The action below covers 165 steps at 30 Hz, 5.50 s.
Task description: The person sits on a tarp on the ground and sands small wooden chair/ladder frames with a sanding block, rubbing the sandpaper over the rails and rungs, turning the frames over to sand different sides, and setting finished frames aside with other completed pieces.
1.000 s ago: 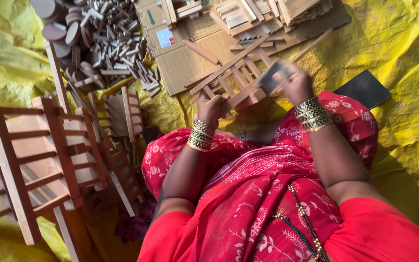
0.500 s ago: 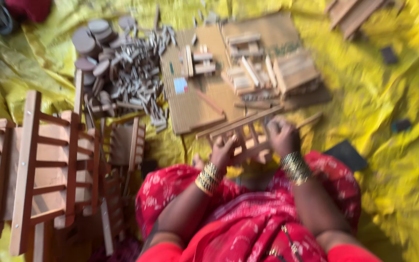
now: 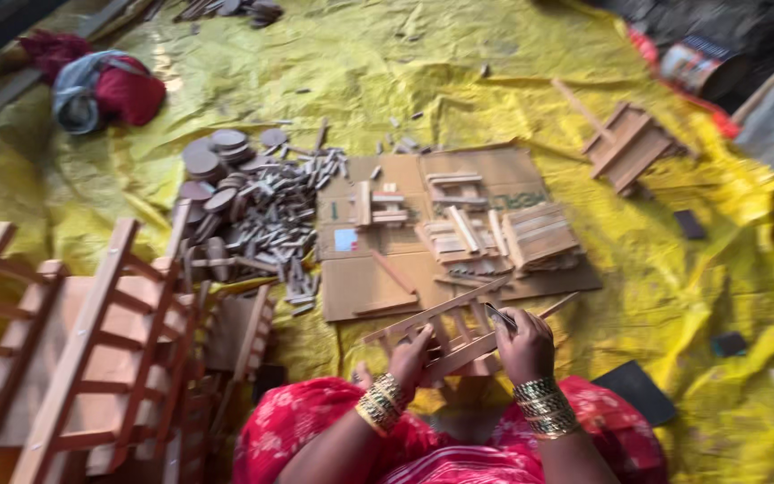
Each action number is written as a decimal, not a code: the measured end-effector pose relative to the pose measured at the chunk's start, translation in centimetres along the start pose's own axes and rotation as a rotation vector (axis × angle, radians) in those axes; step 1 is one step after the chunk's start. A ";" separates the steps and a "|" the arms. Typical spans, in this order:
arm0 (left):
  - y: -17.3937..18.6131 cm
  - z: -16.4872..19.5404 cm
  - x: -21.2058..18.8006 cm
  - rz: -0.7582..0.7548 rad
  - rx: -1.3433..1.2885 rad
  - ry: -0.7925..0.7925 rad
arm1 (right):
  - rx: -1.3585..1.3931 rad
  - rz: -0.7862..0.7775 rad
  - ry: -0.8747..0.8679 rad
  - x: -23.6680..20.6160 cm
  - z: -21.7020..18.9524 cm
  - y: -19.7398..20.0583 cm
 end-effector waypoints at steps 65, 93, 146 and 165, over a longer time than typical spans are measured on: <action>0.2 -1.0 -3.0 0.039 -0.020 -0.108 | -0.099 -0.254 -0.192 -4.6 1.1 0.6; -0.7 2.3 -6.8 0.076 -0.005 -0.098 | 0.577 0.208 -0.662 -5.4 16.4 0.0; 7.4 6.0 -2.2 0.101 0.012 -0.144 | 0.752 -0.643 -0.770 -3.3 16.7 -9.9; 7.9 6.5 -3.3 0.081 -0.023 -0.168 | 0.736 -0.645 -0.686 -3.5 15.7 -8.6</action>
Point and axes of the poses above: each hand's wrist, its own x-axis towards the middle knuckle, its own y-axis out of the back of the hand, z = x × y, the point moved 3 cm from there along x, towards the middle knuckle
